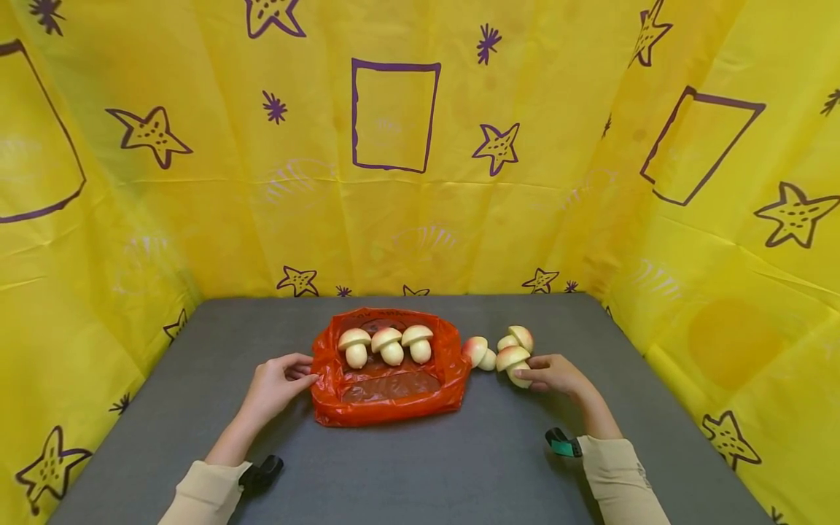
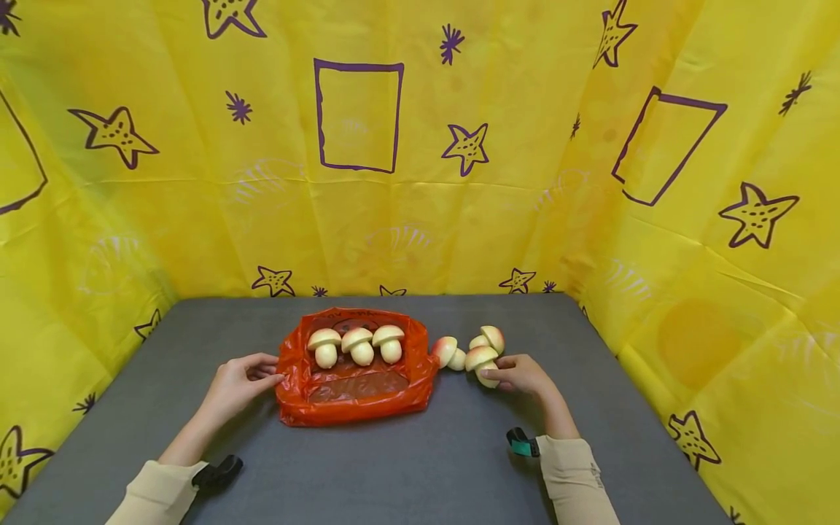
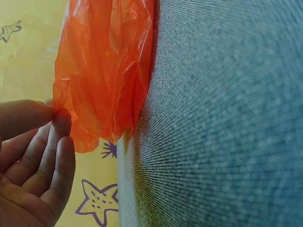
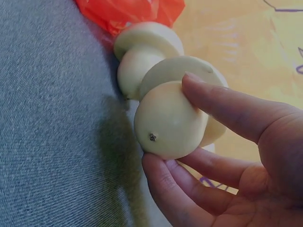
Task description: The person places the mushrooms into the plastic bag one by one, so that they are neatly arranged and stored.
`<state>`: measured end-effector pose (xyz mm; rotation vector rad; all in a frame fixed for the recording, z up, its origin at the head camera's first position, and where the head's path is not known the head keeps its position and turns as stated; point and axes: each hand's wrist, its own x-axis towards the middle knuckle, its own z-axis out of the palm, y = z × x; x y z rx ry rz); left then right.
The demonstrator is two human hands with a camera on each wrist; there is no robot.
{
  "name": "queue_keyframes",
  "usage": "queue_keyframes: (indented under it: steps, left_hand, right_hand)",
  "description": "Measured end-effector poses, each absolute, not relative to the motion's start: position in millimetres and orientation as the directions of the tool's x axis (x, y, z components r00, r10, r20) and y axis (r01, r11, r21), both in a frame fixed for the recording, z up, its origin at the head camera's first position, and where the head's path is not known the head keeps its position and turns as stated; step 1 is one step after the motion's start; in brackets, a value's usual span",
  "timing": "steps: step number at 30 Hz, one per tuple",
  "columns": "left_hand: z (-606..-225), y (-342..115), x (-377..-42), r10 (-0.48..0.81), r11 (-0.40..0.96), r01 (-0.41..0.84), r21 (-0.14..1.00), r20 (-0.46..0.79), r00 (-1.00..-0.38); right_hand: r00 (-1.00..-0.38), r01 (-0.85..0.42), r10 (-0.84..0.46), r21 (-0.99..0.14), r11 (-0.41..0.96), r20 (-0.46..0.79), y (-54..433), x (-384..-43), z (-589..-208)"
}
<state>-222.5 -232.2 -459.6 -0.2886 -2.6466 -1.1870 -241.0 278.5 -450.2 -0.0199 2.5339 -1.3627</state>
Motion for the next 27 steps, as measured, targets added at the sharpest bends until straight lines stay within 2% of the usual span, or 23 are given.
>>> queue_keyframes:
  steps: [15,27]
  left_hand:
    - [-461,-231,-224,0.091,0.655,0.272,0.705,0.283,-0.955]
    - [-460,-230,-223,0.089,0.651,0.291,0.701,0.310,-0.947]
  right_hand:
    - [-0.972,0.041,-0.175,-0.841,0.540,-0.159,264,-231,-421]
    - [-0.975,0.036,-0.162,-0.834,0.550,-0.149,255,-228,-406]
